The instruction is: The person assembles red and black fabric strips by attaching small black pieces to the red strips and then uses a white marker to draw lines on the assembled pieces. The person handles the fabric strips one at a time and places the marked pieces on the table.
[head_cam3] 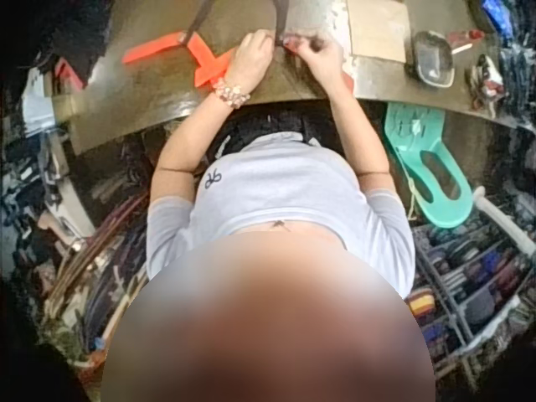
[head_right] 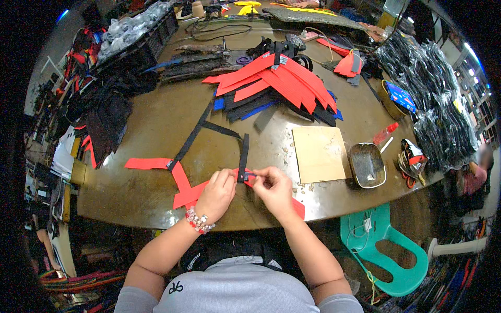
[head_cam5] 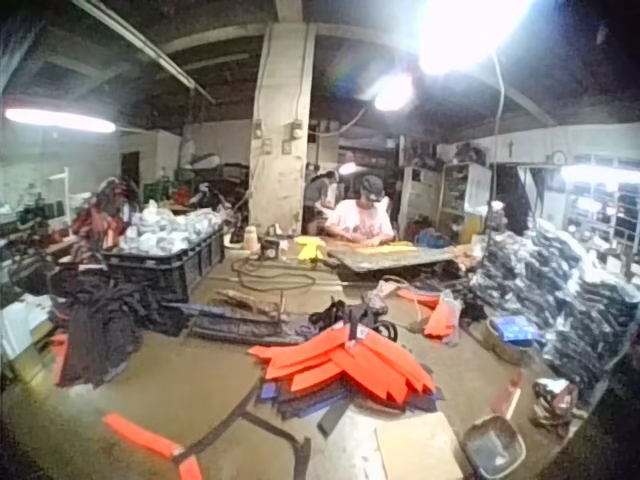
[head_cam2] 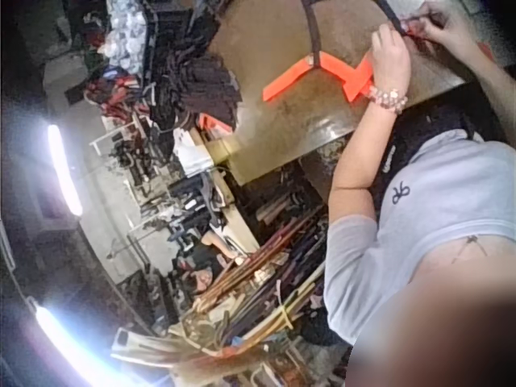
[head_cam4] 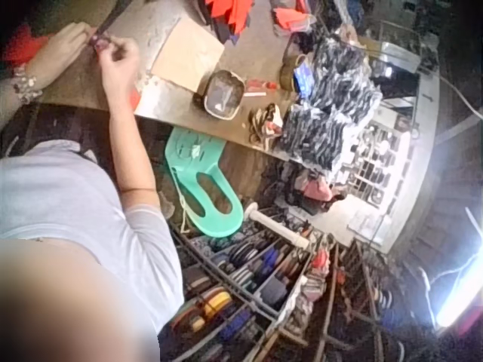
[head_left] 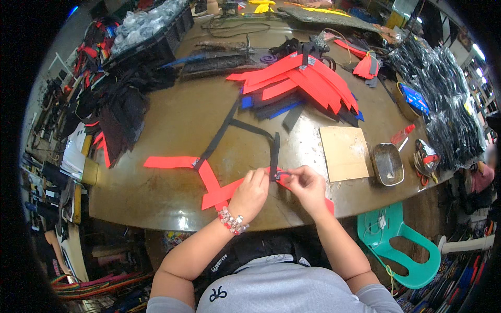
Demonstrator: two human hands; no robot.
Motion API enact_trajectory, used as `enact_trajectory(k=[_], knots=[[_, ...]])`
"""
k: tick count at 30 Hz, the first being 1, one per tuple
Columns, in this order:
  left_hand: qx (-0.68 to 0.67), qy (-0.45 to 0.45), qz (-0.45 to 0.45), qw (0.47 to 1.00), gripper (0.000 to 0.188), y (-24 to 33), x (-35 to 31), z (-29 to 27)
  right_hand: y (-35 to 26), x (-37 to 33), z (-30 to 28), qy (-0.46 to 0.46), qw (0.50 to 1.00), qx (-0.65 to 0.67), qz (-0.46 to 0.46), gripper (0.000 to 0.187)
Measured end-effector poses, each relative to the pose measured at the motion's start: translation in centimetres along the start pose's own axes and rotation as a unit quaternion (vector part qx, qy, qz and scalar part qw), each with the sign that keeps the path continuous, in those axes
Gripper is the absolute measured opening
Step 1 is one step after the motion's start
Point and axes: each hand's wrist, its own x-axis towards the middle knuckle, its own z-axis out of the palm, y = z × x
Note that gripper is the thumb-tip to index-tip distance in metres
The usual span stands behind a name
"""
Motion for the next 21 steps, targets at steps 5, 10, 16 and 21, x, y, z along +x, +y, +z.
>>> enact_trajectory(k=[5, 10, 16, 21], knots=[[-0.039, 0.015, 0.005, 0.999, 0.011, -0.5, 0.2, -0.1, -0.2, -1.4, 0.5, 0.014, 0.970, -0.177, -0.166, 0.015], [-0.056, 0.019, 0.001, 0.998, 0.010, -0.6, -0.1, -0.1, -1.2, -1.2, 0.3, -0.008, 0.957, -0.210, -0.198, 0.013], [-0.093, -0.009, -0.025, 0.995, 0.010, -0.4, 0.0, -0.8, -0.4, -1.3, 1.1, -0.005, 0.950, -0.212, -0.229, 0.013], [-0.268, -0.166, -0.127, 0.940, 0.018, -1.7, 1.7, -4.7, -4.4, -0.2, -6.8, 0.163, 0.981, 0.103, -0.016, 0.019]])
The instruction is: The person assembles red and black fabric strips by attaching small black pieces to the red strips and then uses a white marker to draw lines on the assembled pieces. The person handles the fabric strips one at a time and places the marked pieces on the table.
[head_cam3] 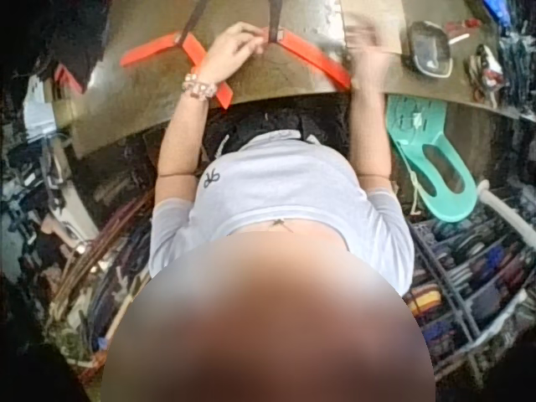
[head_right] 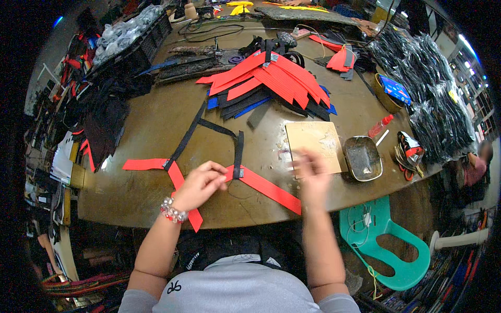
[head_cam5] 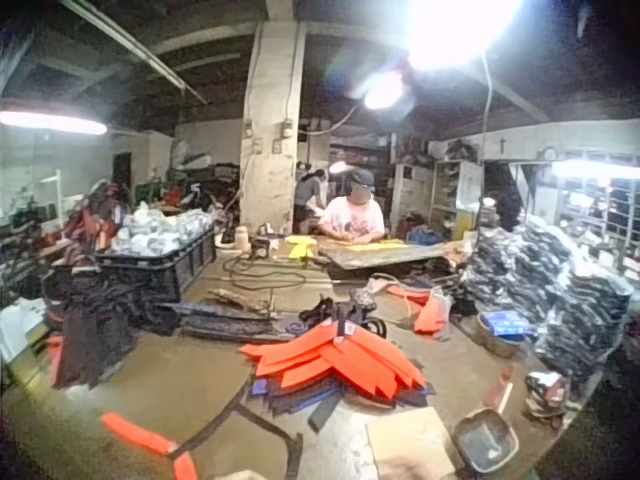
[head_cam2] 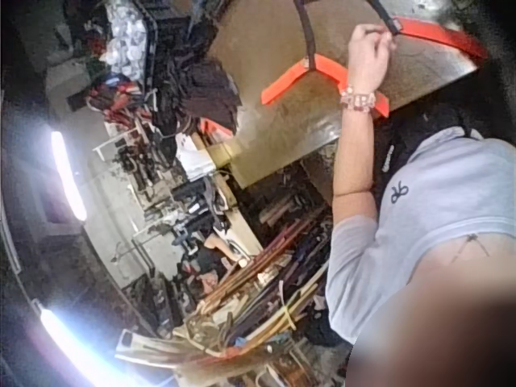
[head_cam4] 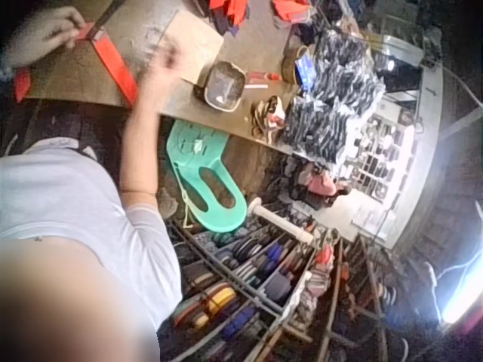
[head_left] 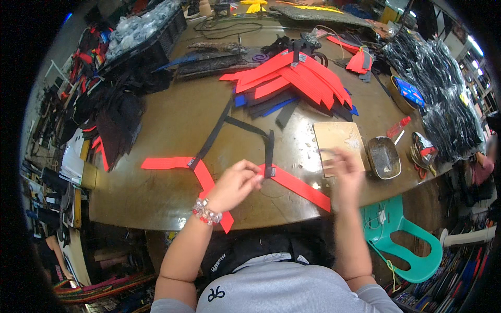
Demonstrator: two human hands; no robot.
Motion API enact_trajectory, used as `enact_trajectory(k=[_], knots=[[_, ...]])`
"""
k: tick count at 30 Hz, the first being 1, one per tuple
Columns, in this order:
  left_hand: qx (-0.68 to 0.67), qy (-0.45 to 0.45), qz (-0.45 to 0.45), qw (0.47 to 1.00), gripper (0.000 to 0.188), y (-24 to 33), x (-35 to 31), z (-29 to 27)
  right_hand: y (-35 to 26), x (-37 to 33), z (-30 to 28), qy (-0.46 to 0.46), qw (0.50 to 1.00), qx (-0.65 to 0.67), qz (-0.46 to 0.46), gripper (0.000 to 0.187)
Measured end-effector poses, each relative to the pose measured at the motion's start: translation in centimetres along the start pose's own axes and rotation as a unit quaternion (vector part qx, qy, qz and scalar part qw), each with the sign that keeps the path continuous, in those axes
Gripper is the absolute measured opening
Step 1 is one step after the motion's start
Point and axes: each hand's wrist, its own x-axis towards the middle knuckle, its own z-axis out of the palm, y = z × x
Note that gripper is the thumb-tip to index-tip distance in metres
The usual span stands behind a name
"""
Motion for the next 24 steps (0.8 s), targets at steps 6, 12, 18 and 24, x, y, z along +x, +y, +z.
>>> enact_trajectory(k=[6, 12, 18, 24], knots=[[0.223, -0.047, 0.244, 0.943, 0.026, 0.6, 4.8, 1.7, -3.0, 4.0, -20.9, 0.032, 0.951, 0.296, -0.079, 0.032], [0.140, -0.052, 0.258, 0.954, 0.019, 4.4, 8.6, -2.8, 1.3, 4.9, -26.6, 0.135, 0.978, 0.128, -0.093, 0.024], [0.087, -0.099, 0.316, 0.939, 0.013, 1.4, 6.2, -5.8, 1.3, 4.6, -27.1, 0.158, 0.987, -0.007, 0.020, 0.026], [0.162, -0.162, 0.260, 0.938, 0.017, -1.0, 5.5, -4.7, -1.8, 3.6, -15.2, 0.177, 0.970, -0.082, -0.145, 0.024]])
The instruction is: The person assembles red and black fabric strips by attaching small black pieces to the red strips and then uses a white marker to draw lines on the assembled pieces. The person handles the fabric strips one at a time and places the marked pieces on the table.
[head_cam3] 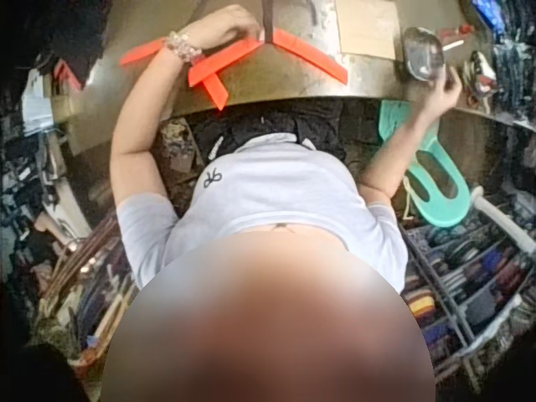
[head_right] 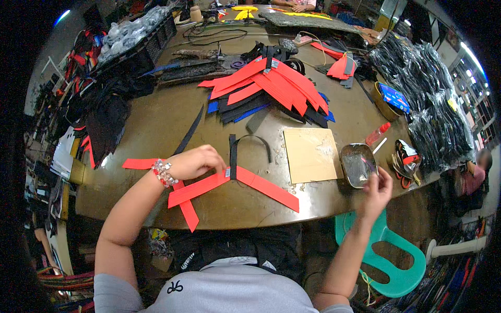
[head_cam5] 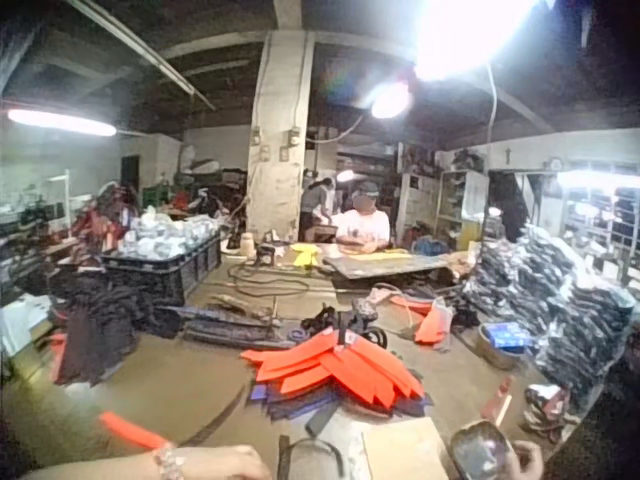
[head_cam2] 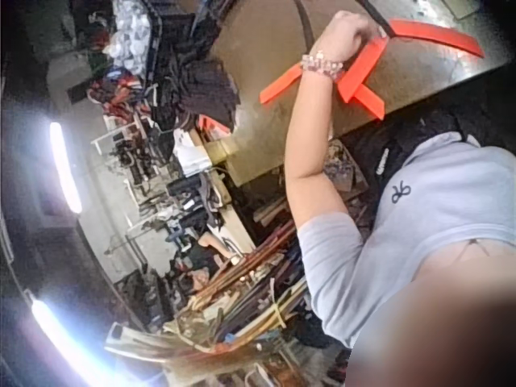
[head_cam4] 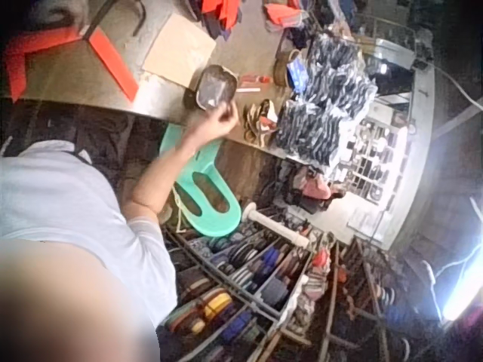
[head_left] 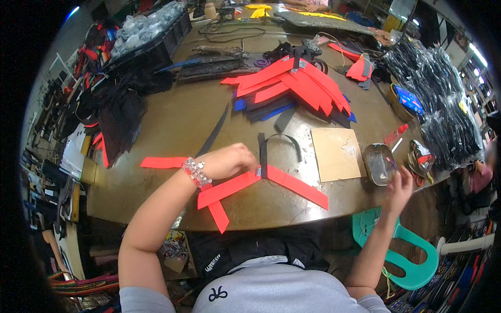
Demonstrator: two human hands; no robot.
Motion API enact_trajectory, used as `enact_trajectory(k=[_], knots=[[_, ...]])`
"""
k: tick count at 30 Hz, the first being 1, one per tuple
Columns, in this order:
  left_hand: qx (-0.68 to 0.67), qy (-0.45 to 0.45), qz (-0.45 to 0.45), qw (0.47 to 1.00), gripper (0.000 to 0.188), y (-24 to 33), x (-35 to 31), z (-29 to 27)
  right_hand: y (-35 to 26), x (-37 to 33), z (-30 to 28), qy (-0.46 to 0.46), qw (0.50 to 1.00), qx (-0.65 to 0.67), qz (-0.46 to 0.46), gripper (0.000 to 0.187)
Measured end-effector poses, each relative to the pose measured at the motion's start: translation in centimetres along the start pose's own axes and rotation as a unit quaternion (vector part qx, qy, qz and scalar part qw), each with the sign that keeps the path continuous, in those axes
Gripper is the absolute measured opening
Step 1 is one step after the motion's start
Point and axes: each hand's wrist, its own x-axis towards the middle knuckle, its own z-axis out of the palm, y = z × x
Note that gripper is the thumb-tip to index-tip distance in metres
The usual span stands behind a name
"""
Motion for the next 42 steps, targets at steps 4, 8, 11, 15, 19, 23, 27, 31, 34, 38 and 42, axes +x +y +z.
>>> enact_trajectory(k=[4, 8, 11, 15, 19, 23, 27, 31, 34, 38, 42], knots=[[0.057, 0.027, -0.018, 0.998, 0.024, 1.5, 1.2, 2.2, -2.4, -8.5, 12.1, -0.209, 0.963, 0.146, 0.087, 0.022], [0.186, 0.056, -0.011, 0.981, 0.018, 1.7, 1.2, 6.4, -0.4, -12.4, 17.5, -0.217, 0.940, 0.183, 0.191, 0.014], [0.122, 0.157, -0.049, 0.979, 0.013, 1.0, 0.7, 7.8, 1.0, -13.1, 17.5, -0.236, 0.939, 0.158, 0.195, 0.010], [-0.067, 0.213, -0.136, 0.965, 0.012, 1.3, 0.0, 7.3, 1.2, -13.4, 16.8, -0.289, 0.939, 0.105, 0.156, 0.007], [0.032, 0.198, -0.050, 0.978, 0.011, 2.0, 0.0, 6.8, 1.1, -13.1, 17.2, -0.246, 0.938, 0.162, 0.185, 0.008], [0.164, 0.104, -0.025, 0.981, 0.012, 1.5, 0.9, 7.5, 1.6, -12.3, 17.0, -0.212, 0.924, 0.209, 0.239, 0.011], [0.135, 0.164, -0.025, 0.977, 0.011, 1.0, 1.4, 7.9, 1.9, -12.4, 16.7, -0.214, 0.919, 0.230, 0.238, 0.011], [-0.084, 0.168, -0.159, 0.969, 0.013, 1.5, 0.5, 6.4, 1.7, -12.7, 16.8, -0.220, 0.922, 0.222, 0.230, 0.010], [-0.022, 0.180, -0.118, 0.976, 0.021, 2.6, 0.0, 6.3, 1.6, -12.5, 16.9, -0.226, 0.922, 0.212, 0.231, 0.010], [0.127, 0.198, -0.102, 0.967, 0.022, 3.3, 0.5, 8.0, 1.5, -12.7, 16.8, -0.241, 0.926, 0.195, 0.217, 0.010], [0.090, 0.271, -0.097, 0.953, 0.015, 2.3, 0.8, 9.2, 1.4, -13.6, 16.8, -0.294, 0.926, 0.127, 0.199, 0.010]])
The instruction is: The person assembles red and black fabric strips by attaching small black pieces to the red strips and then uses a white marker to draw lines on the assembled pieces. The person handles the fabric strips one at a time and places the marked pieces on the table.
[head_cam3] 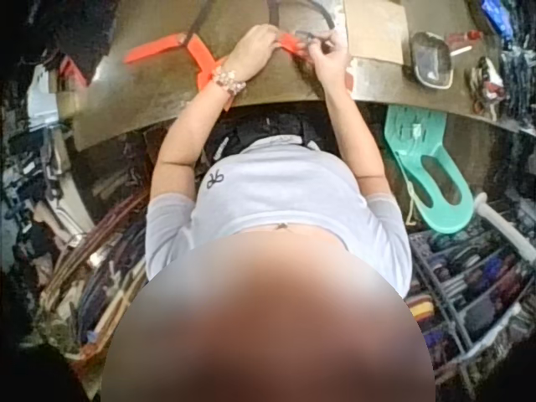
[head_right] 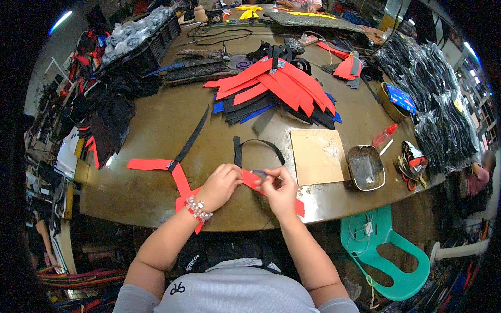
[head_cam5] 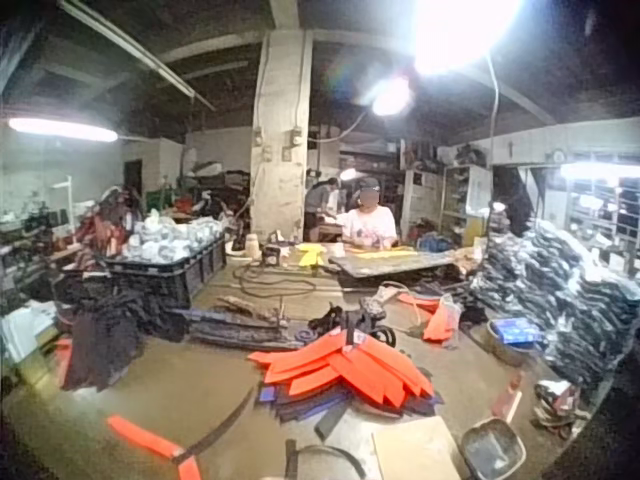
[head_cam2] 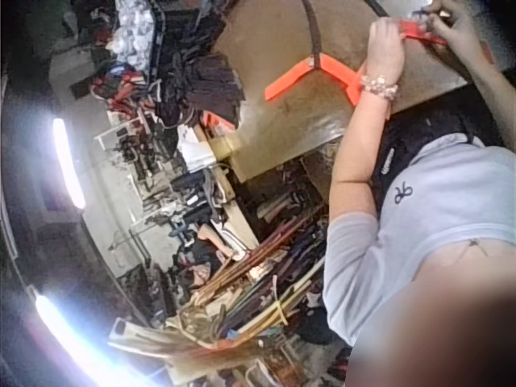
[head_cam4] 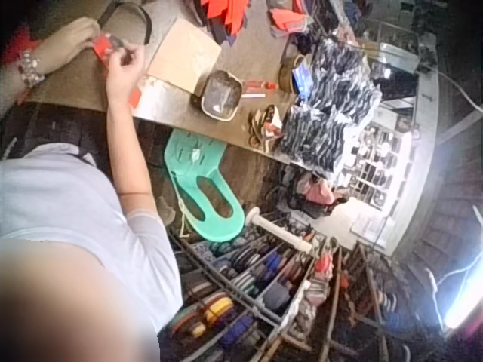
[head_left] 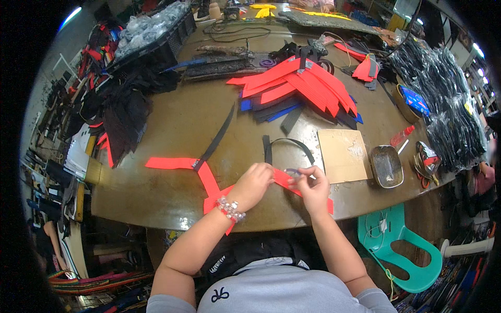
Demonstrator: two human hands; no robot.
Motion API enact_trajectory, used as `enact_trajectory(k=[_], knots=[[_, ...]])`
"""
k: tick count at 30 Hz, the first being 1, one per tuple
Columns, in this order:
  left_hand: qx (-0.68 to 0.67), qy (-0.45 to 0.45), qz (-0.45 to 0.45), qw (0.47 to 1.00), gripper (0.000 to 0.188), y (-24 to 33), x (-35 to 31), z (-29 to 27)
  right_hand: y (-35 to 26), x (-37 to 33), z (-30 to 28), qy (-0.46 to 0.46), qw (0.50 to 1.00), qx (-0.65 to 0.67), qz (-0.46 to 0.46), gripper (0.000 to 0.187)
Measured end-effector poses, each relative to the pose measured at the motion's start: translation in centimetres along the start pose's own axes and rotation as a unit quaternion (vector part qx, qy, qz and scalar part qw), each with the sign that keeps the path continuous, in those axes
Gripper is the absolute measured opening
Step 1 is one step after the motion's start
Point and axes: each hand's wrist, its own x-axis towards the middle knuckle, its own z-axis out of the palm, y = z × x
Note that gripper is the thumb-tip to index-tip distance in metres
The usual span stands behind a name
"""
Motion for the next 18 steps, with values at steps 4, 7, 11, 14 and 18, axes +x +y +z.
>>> enact_trajectory(k=[4, 7, 11, 14, 18], knots=[[-0.138, 0.001, -0.100, 0.985, 0.010, -0.7, -0.4, -0.1, 0.2, -0.6, 0.6, -0.014, 0.956, -0.245, -0.160, 0.009], [-0.143, 0.001, -0.112, 0.983, 0.009, -0.6, -0.5, -0.4, 0.0, -0.9, 0.9, -0.035, 0.932, -0.308, -0.190, 0.010], [-0.154, -0.001, -0.123, 0.980, 0.008, -0.3, -0.2, -0.4, -0.5, -1.0, 1.3, -0.037, 0.912, -0.337, -0.231, 0.011], [-0.160, -0.003, -0.127, 0.979, 0.008, -0.4, -0.2, -0.4, -0.7, -1.0, 1.6, -0.038, 0.908, -0.349, -0.229, 0.012], [-0.138, 0.002, -0.109, 0.984, 0.007, -0.6, -0.6, -0.2, -0.7, -0.9, 1.6, -0.039, 0.909, -0.347, -0.226, 0.011]])
